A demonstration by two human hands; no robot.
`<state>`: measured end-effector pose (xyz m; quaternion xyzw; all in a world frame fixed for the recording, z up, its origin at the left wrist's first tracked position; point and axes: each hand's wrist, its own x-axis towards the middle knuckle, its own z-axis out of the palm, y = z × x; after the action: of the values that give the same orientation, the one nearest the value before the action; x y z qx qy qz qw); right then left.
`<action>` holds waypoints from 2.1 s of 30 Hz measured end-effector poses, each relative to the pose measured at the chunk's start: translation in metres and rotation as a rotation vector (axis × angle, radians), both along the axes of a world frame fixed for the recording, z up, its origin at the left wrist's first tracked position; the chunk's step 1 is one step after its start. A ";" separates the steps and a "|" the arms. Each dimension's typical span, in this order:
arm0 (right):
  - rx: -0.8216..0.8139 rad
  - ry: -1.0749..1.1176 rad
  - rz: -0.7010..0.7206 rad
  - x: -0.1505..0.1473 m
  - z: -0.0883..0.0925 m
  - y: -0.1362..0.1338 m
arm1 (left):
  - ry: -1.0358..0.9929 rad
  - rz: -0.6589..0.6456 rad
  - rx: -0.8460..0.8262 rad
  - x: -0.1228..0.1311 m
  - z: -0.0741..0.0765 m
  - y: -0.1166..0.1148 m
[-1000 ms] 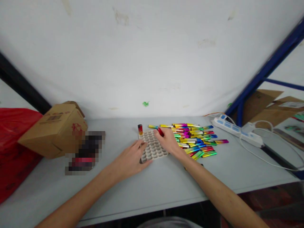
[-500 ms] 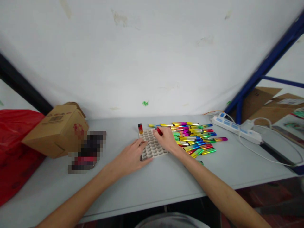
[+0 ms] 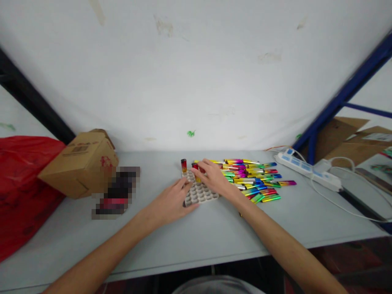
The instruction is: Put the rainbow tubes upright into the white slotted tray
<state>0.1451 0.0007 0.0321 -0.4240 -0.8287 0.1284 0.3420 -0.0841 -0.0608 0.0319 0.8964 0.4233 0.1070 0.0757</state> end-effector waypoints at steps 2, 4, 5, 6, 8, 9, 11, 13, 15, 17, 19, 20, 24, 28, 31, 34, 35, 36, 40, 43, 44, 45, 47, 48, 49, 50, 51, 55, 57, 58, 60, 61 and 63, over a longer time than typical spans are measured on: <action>-0.050 -0.068 -0.005 -0.002 0.005 0.005 | 0.022 0.014 -0.010 0.002 0.002 -0.002; -0.090 -0.110 -0.008 -0.006 0.008 0.010 | 0.037 0.017 -0.017 0.002 0.003 -0.005; -0.100 -0.125 -0.003 -0.008 0.010 0.012 | 0.041 0.016 -0.019 0.003 0.003 -0.006; -0.107 -0.142 0.008 -0.010 0.010 0.014 | 0.043 0.015 -0.021 0.003 0.002 -0.006; -0.110 -0.182 0.031 -0.015 0.011 0.018 | 0.035 0.014 -0.020 0.003 0.001 -0.008; -0.105 -0.201 0.040 -0.017 0.011 0.019 | 0.025 0.013 -0.015 0.003 -0.001 -0.008; -0.087 -0.240 0.064 -0.020 0.012 0.023 | 0.000 0.007 -0.001 0.003 -0.003 -0.008; -0.070 -0.299 0.086 -0.023 0.016 0.026 | -0.014 -0.003 0.008 0.002 -0.005 -0.009; -0.061 -0.384 0.078 -0.028 0.020 0.028 | -0.013 -0.010 0.010 0.002 -0.006 -0.009; -0.062 -0.452 0.043 -0.033 0.025 0.029 | -0.014 -0.015 0.013 0.002 -0.006 -0.008; -0.067 -0.465 0.024 -0.035 0.028 0.030 | -0.012 -0.012 0.012 0.002 -0.006 -0.008; -0.069 -0.450 0.031 -0.032 0.030 0.030 | -0.008 -0.011 0.011 0.001 -0.005 -0.008; -0.073 -0.298 0.079 0.009 0.035 0.034 | -0.012 -0.013 0.019 0.001 -0.007 -0.007; -0.070 -0.213 -0.042 0.085 0.039 0.034 | -0.040 -0.021 0.006 -0.002 -0.011 -0.005; -0.121 -0.277 -0.085 0.128 0.035 0.030 | -0.064 -0.026 0.002 -0.005 -0.012 0.000; -0.154 -0.297 -0.075 0.144 0.025 0.024 | -0.079 -0.047 -0.007 -0.008 -0.010 0.006; -0.149 -0.293 -0.078 0.146 0.021 0.024 | -0.082 -0.054 -0.010 -0.010 -0.009 0.008; -0.137 -0.289 -0.087 0.147 0.018 0.024 | -0.082 -0.060 -0.011 -0.011 -0.008 0.009; -0.077 -0.314 -0.107 0.150 0.011 0.032 | -0.079 -0.077 0.003 -0.021 -0.006 0.008; -0.081 -0.332 -0.062 0.155 0.008 0.038 | -0.129 -0.109 0.045 -0.030 -0.011 0.004; -0.091 -0.327 -0.053 0.156 0.008 0.039 | -0.145 -0.117 0.060 -0.033 -0.013 0.003; -0.098 -0.315 -0.050 0.157 0.007 0.038 | -0.157 -0.121 0.069 -0.035 -0.015 0.003; -0.105 -0.270 -0.059 0.159 0.007 0.035 | -0.175 -0.126 0.074 -0.038 -0.019 0.003; -0.109 -0.233 -0.065 0.160 0.007 0.033 | -0.180 -0.125 0.069 -0.039 -0.020 0.003; -0.114 -0.187 -0.070 0.160 0.008 0.030 | -0.186 -0.123 0.062 -0.039 -0.021 0.003; -0.123 -0.136 -0.074 0.160 0.010 0.028 | -0.190 -0.119 0.053 -0.039 -0.022 0.004; -0.137 -0.090 -0.081 0.160 0.011 0.025 | -0.197 -0.109 0.046 -0.040 -0.022 0.005; -0.158 0.013 -0.118 0.159 0.018 0.018 | -0.232 -0.064 0.014 -0.042 -0.022 0.008; -0.168 0.089 -0.129 0.157 0.018 0.016 | -0.249 -0.058 -0.002 -0.043 -0.022 0.009; -0.194 0.148 -0.131 0.155 0.017 0.015 | -0.254 -0.057 -0.009 -0.043 -0.022 0.010; -0.283 0.302 -0.140 0.149 0.014 0.014 | -0.259 -0.052 -0.017 -0.044 -0.023 0.011; -0.329 0.386 -0.149 0.146 0.012 0.013 | -0.259 -0.049 -0.017 -0.044 -0.023 0.011; -0.398 0.540 -0.168 0.138 0.011 0.012 | -0.262 -0.050 -0.003 -0.043 -0.024 0.012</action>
<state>0.2827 0.0123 0.0435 -0.5000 -0.6292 0.3663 0.4690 -0.1275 -0.0490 0.0083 0.8850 0.3876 0.2204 0.1343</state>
